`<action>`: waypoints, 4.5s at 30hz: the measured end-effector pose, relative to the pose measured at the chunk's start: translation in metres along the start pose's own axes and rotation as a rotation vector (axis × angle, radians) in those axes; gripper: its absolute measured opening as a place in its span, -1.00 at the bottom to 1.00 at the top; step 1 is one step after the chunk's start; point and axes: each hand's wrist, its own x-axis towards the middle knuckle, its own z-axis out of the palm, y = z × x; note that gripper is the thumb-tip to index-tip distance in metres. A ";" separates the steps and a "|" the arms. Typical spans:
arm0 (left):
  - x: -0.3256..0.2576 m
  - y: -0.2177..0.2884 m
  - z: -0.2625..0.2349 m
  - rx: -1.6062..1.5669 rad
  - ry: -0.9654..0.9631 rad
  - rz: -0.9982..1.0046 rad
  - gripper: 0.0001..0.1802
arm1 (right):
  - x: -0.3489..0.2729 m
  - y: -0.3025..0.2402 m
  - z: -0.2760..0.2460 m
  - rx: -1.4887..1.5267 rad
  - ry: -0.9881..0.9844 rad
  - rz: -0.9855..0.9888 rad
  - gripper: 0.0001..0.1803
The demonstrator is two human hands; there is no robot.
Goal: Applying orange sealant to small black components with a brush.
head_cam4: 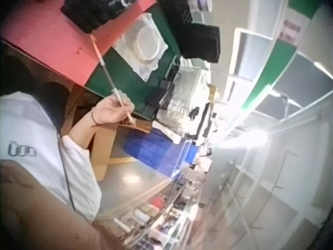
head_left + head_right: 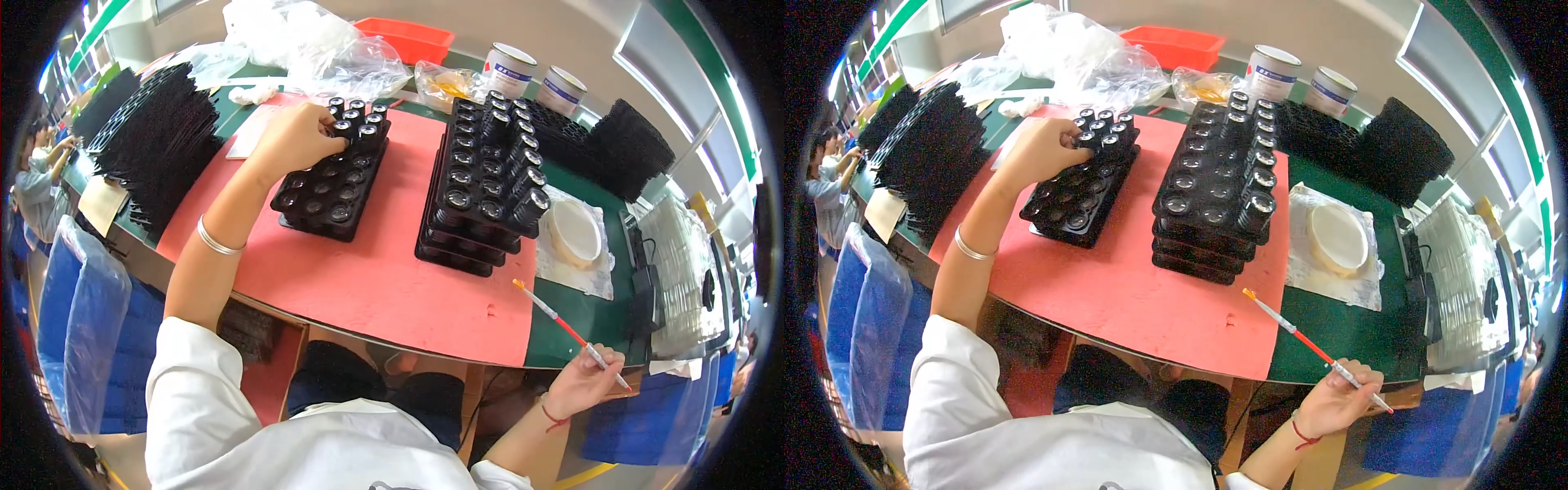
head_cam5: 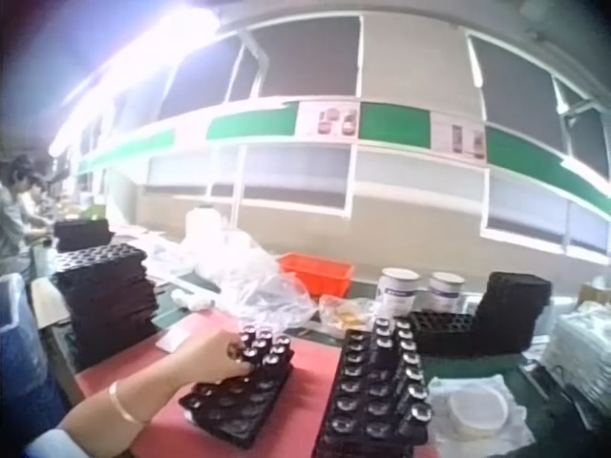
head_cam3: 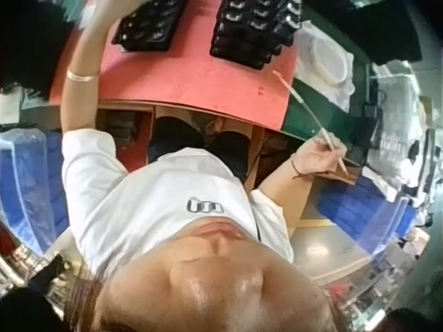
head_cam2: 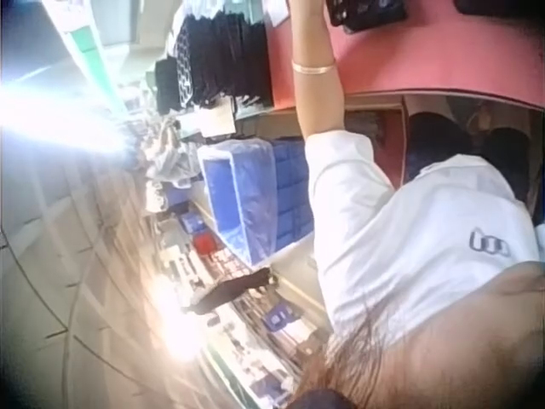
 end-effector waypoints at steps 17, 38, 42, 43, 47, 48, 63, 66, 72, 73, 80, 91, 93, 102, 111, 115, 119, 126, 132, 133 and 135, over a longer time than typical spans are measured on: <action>-0.012 0.011 -0.017 0.034 0.038 -0.013 -0.62 | 0.000 0.000 0.007 -0.096 0.070 -0.011 -0.74; -0.044 0.169 0.008 -0.262 0.266 0.704 -0.74 | 0.039 -0.035 -0.006 -0.793 0.126 -0.231 -0.87; -0.069 0.168 0.006 -0.449 0.220 0.993 -0.67 | 0.054 -0.034 -0.002 -1.059 0.011 -0.250 -0.86; -0.077 0.164 0.011 -0.476 0.140 1.027 -0.62 | 0.058 -0.031 0.001 -1.055 0.006 -0.249 -0.86; -0.099 0.138 0.036 -0.502 -0.130 1.028 -0.63 | 0.064 -0.023 0.006 -1.083 -0.095 -0.266 -0.85; -0.099 0.131 0.043 -0.507 -0.131 1.030 -0.63 | 0.065 -0.022 0.006 -1.127 -0.107 -0.289 -0.85; -0.101 0.117 0.052 -1.057 -0.802 0.180 -0.72 | 0.063 -0.019 -0.009 -0.382 0.222 -0.107 -0.77; -0.098 0.114 0.055 -1.228 -0.864 0.016 -0.72 | 0.044 -0.032 -0.008 -0.115 0.119 -0.062 -0.81; -0.094 0.115 0.051 -1.294 -0.891 -0.072 -0.71 | 0.006 -0.042 0.023 -0.157 -0.070 -0.071 -0.81; -0.094 0.115 0.052 -1.304 -0.895 -0.057 -0.72 | 0.005 -0.042 0.024 -0.155 -0.074 -0.064 -0.81; -0.096 0.112 0.053 -1.336 -0.892 -0.035 -0.73 | 0.002 -0.040 0.024 -0.347 -0.198 -0.102 -0.75; -0.095 0.113 0.052 -1.420 -1.001 -0.006 -0.73 | 0.004 -0.042 0.016 -0.451 -0.297 -0.190 -0.77; -0.096 0.113 0.050 -1.433 -1.011 0.002 -0.73 | 0.004 -0.043 0.014 -0.439 -0.287 -0.186 -0.78; -0.082 0.105 0.019 -1.219 -0.768 0.367 -0.63 | 0.011 -0.017 -0.003 -0.268 0.105 -0.102 -0.80; -0.024 -0.005 -0.038 -0.765 -0.107 0.168 -0.67 | 0.007 -0.011 -0.033 -0.166 0.061 -0.071 -0.83; -0.012 -0.045 -0.019 -0.351 0.026 -0.023 -0.64 | 0.006 -0.010 -0.036 -0.187 0.045 -0.060 -0.82; -0.001 -0.053 0.002 -0.240 0.007 -0.060 -0.62 | 0.006 -0.008 -0.035 -0.186 0.067 -0.077 -0.82; 0.003 -0.032 0.002 -0.088 0.039 -0.119 -0.65 | 0.005 -0.009 -0.030 -0.156 0.077 -0.085 -0.82; -0.011 -0.019 -0.013 0.156 0.181 -0.101 -0.44 | 0.008 -0.009 -0.013 -0.265 0.141 -0.136 -0.80; -0.019 0.003 -0.022 0.111 0.206 -0.121 -0.44 | 0.008 -0.008 -0.013 -0.244 0.144 -0.131 -0.80; -0.025 0.042 -0.022 -0.145 0.325 0.022 -0.54 | 0.007 -0.008 -0.014 -0.262 0.152 -0.123 -0.80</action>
